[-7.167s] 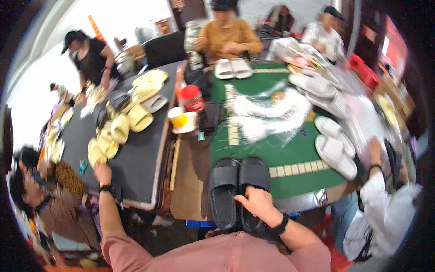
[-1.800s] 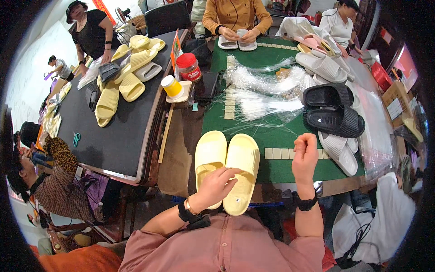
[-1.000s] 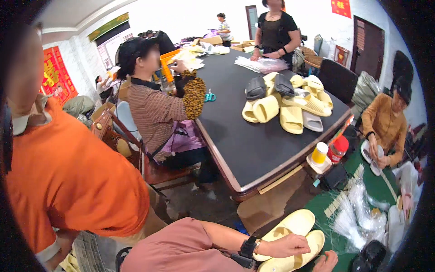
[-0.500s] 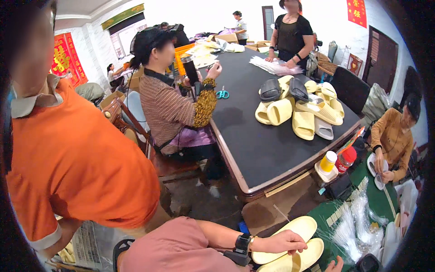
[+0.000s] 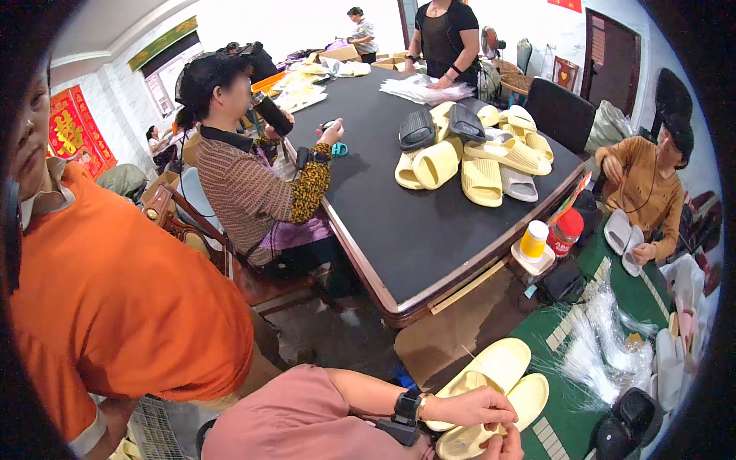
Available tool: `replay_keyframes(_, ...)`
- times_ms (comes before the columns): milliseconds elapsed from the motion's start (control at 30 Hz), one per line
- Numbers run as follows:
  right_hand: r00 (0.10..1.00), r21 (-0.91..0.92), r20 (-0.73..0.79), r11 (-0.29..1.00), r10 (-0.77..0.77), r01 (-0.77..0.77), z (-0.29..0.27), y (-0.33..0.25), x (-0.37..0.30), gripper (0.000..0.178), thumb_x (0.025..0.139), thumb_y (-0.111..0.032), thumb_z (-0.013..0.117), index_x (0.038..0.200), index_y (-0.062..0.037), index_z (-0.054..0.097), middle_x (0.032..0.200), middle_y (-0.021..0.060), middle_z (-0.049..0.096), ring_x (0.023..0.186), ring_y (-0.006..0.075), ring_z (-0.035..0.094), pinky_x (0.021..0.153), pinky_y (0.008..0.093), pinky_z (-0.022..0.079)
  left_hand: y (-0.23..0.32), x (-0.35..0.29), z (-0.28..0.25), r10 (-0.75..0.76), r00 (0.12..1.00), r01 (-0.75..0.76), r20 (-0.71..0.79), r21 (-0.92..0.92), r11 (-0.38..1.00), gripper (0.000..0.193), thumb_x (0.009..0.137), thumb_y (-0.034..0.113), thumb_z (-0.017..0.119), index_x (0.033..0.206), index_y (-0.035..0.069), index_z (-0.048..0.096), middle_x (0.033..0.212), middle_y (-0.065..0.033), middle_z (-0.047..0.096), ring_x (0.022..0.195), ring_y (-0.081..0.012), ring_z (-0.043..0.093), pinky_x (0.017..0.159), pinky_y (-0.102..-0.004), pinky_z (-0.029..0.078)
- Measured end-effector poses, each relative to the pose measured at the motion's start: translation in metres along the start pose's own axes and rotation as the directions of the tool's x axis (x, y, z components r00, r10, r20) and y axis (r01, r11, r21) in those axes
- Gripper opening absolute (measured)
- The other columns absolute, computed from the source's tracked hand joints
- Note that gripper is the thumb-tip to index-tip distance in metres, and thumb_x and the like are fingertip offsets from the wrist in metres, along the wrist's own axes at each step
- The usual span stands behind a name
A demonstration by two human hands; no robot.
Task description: The recorder is inspecting, pairing, and organizing newly manufactured slippers on a work table.
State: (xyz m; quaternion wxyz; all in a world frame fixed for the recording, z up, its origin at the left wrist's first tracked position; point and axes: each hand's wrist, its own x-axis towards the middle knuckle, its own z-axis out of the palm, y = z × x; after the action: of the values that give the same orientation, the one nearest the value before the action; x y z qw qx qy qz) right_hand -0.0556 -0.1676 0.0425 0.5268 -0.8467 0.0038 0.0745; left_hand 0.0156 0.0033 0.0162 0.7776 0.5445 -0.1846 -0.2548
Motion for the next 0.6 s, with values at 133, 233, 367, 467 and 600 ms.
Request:
replay_keyframes(133,0.998,-0.1,0.008,0.993,0.06,-0.059,0.007,-0.001,0.006,0.031,0.097,-0.018,0.052,0.121,0.0004,0.059,0.087,0.0096,0.063,0.078,0.0176,0.058,0.069,0.0298,0.047,0.004,-0.003,-0.004,-0.077,0.996,0.078,-0.036,0.032,0.996,0.027,0.095,0.024,0.058,0.098,-0.001,0.067,0.078,-0.0003,0.065,0.065,-0.0067,0.056,0.06,-0.0221,0.048)
replay_keyframes(233,0.95,-0.223,-0.225,0.961,-0.217,0.166,0.008,-0.001,0.003,0.003,0.085,-0.002,0.057,0.085,0.0014,0.059,0.077,0.0168,0.055,0.07,0.0335,0.055,0.061,0.0368,0.042,0.011,-0.007,-0.015,-0.073,0.993,0.079,-0.09,0.066,0.995,0.03,0.096,0.03,0.058,0.101,0.002,0.068,0.088,0.0002,0.065,0.071,-0.0064,0.058,0.064,-0.0224,0.049)
replay_keyframes(367,0.848,-0.387,-0.292,0.865,-0.443,0.319,0.011,0.011,-0.009,0.009,0.081,0.002,0.063,0.089,-0.0003,0.063,0.081,0.0158,0.06,0.071,0.0326,0.059,0.061,0.0377,0.048,0.014,-0.023,-0.027,-0.126,0.981,0.127,-0.147,-0.004,0.992,0.028,0.098,0.023,0.055,0.099,-0.002,0.069,0.084,-0.0023,0.066,0.071,-0.006,0.058,0.064,-0.0221,0.048)
replay_keyframes(467,0.93,-0.367,-0.211,0.906,-0.3,0.209,0.016,0.022,-0.02,0.011,0.079,0.001,0.066,0.089,-0.0028,0.065,0.08,0.0146,0.061,0.071,0.0328,0.062,0.06,0.0378,0.05,0.009,-0.034,-0.028,-0.313,0.94,0.324,-0.138,0.058,0.944,0.025,0.096,0.021,0.057,0.091,-0.002,0.069,0.076,-0.0012,0.064,0.063,-0.006,0.055,0.058,-0.0203,0.045)
replay_keyframes(600,0.967,-0.338,-0.091,0.921,-0.238,0.195,0.028,0.035,-0.037,0.009,0.081,-0.008,0.067,0.09,-0.0056,0.067,0.078,0.0121,0.063,0.068,0.0312,0.064,0.058,0.0374,0.051,0.0,-0.046,-0.035,-0.518,0.853,0.519,-0.068,0.229,0.824,0.029,0.095,0.024,0.058,0.085,-0.001,0.068,0.07,-0.0002,0.062,0.059,-0.0054,0.052,0.053,-0.0211,0.043)
